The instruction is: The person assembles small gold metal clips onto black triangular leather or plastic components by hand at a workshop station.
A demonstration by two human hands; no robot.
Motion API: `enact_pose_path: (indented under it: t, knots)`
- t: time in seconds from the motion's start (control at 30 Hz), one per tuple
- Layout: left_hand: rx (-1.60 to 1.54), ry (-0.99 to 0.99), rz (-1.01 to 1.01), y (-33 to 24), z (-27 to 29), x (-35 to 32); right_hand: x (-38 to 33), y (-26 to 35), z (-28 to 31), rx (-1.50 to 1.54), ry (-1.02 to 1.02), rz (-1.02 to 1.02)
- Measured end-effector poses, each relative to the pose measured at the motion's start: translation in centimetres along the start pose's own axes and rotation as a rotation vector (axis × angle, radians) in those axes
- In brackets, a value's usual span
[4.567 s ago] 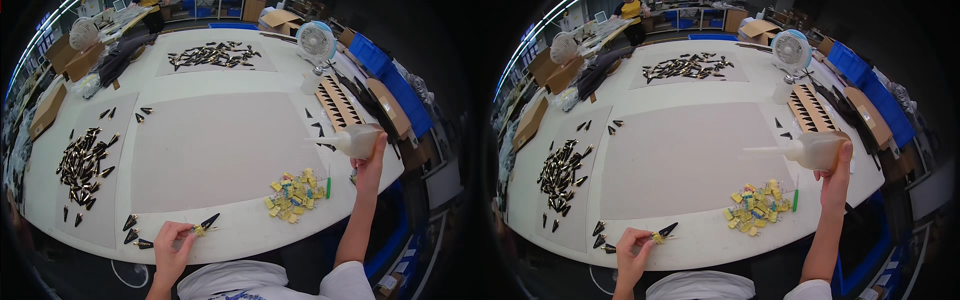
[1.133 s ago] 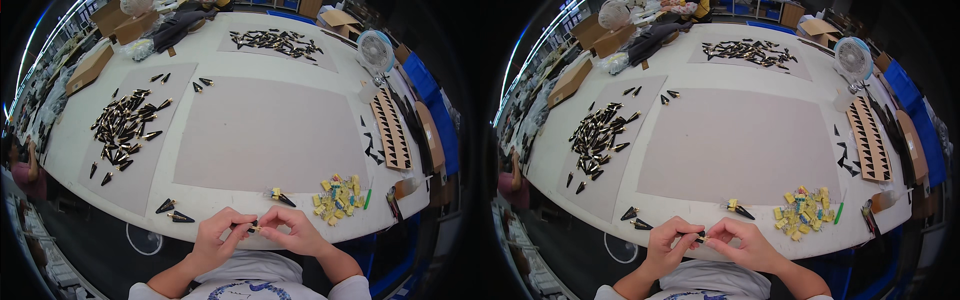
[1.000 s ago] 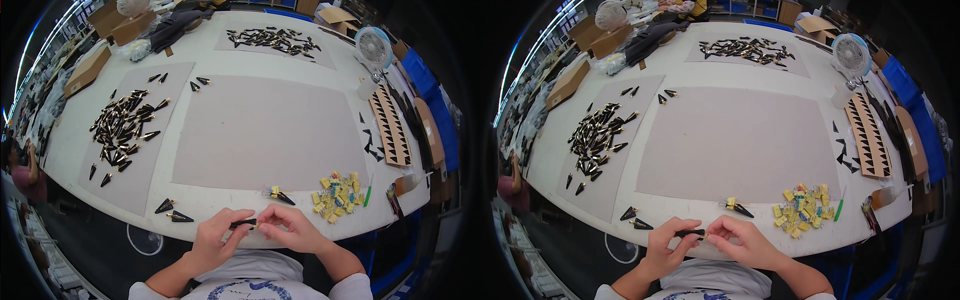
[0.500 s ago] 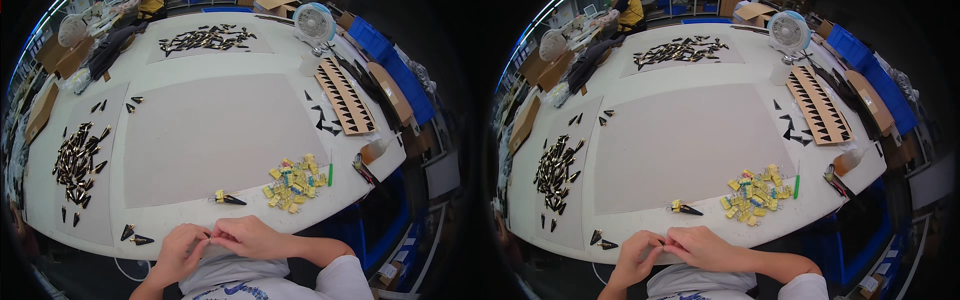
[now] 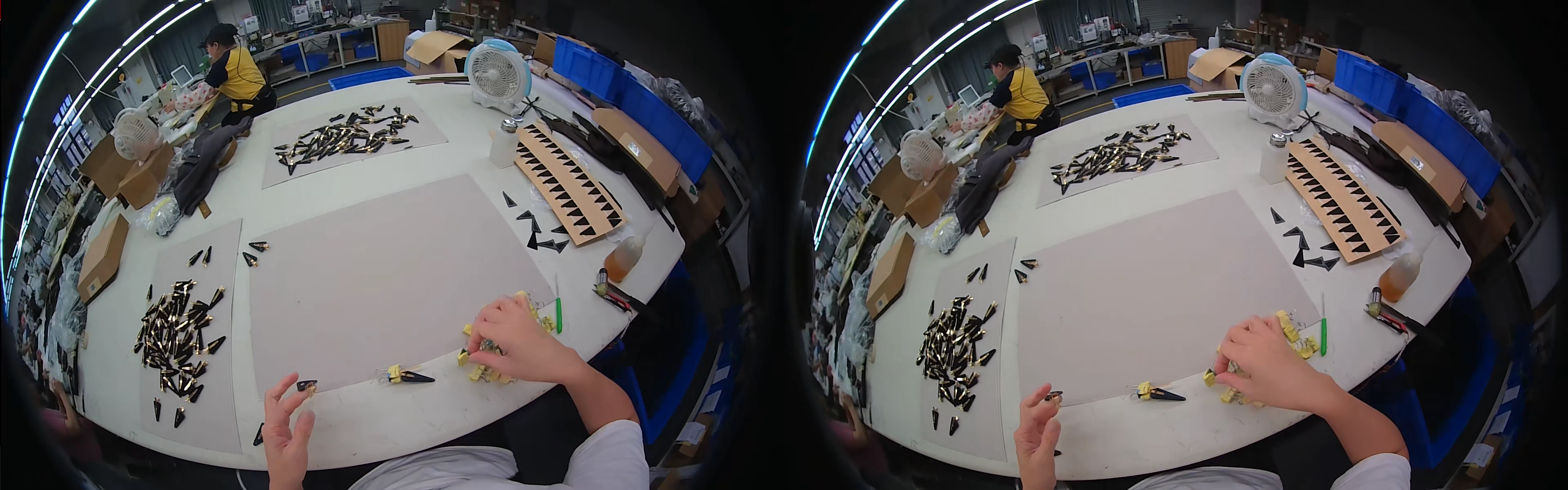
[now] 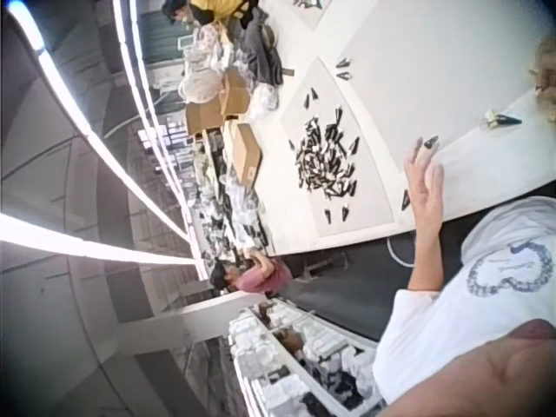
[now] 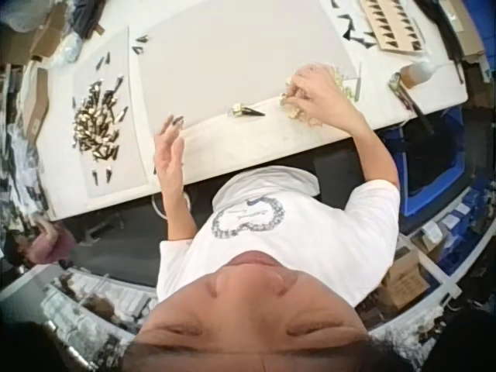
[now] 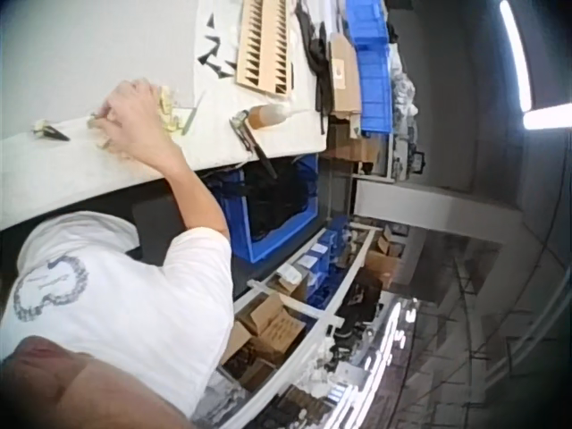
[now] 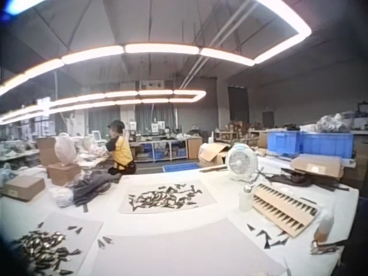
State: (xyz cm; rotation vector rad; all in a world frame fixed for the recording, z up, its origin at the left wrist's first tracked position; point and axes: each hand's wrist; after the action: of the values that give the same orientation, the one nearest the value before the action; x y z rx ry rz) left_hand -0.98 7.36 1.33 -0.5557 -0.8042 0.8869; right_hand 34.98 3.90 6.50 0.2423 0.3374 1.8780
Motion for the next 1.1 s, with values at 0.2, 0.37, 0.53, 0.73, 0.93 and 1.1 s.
enact_pose_path:
  t: [0.2,0.37,0.53,0.73,0.93,1.1]
  knots:
    - [-0.725,-0.076,0.376,-4.9,-2.1,1.8,1.8,7.0,1.6,1.21,-0.239,0.07]
    - [-0.661,0.033,0.162,-4.7,-4.1,1.5,4.0,9.8,-4.2,0.99,-0.088,0.045]
    - [-0.157,-0.096,0.056,-4.0,-3.5,1.6,4.7,10.1,-4.8,0.813,-0.062,0.049]
    - [-0.778,-0.03,0.28,-3.5,-4.3,1.2,4.9,10.5,-6.0,0.852,-0.067,0.01]
    - [-0.931,-0.067,0.37,-3.1,-4.0,1.0,5.1,9.6,-6.3,0.852,0.169,-0.013]
    - [-0.776,-0.029,0.297,-3.2,-3.3,0.4,5.0,9.0,-6.4,0.806,0.214,0.116]
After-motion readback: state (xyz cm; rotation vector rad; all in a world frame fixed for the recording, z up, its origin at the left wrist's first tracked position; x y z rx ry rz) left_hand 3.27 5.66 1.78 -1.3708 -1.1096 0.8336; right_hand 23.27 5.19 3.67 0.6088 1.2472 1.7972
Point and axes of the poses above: each hand's wrist, its own x-axis towards the middle knuckle, its own z-axis out of the back of the hand, y = z × x, and after that the axes turned 6 degrees about y, right-handed
